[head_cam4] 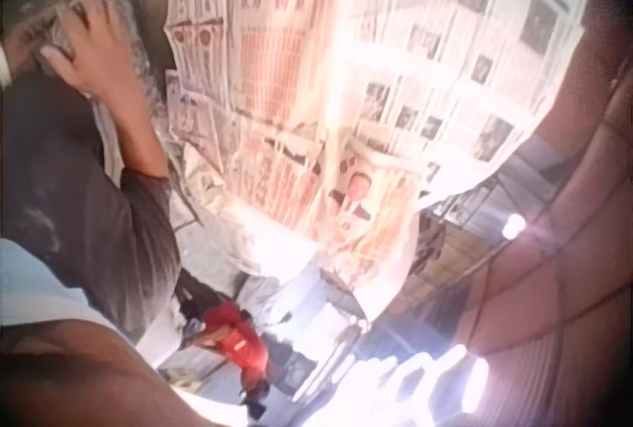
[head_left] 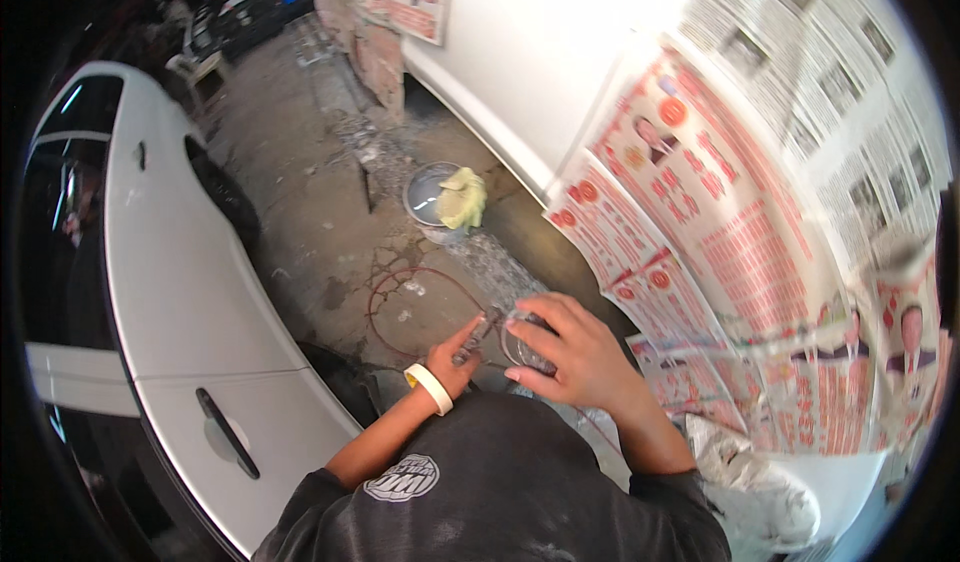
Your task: The person paints a car panel using a spray gun, moving the gun in steady strokes across the surface and periodically wiping the area with a cloth.
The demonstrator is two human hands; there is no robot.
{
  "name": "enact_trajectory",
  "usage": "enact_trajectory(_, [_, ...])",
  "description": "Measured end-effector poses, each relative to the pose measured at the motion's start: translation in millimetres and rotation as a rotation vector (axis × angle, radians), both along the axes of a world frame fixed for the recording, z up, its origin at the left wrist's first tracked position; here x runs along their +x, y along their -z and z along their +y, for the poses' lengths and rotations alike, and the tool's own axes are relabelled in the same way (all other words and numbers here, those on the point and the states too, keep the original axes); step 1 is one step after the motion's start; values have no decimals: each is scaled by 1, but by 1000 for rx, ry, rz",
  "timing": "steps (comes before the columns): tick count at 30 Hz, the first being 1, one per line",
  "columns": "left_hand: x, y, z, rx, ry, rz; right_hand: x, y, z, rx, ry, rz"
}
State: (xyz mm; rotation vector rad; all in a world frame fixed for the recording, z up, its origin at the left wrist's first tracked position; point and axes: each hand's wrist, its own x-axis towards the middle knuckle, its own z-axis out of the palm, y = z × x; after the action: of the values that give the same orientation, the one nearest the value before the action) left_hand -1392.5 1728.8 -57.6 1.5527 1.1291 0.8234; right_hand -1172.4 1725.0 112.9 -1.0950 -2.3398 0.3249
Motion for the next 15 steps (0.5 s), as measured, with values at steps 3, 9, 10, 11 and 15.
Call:
enact_trajectory(3, [-7,-2,2,6,18,87,-16,12,7,38,23,-97])
enact_trajectory(9, [-29,7,17,-80,-39,125,-58,34,32,48,126,-68])
enact_trajectory(10, [-35,6,24,-90,-52,147,-66,35,42,68,143,-50])
enact_trajectory(11, [-41,4,32,-102,-66,170,-76,35,50,76,150,-29])
enact_trajectory(15, [-68,17,62,-15,-164,58,-110,43,81,104,163,125])
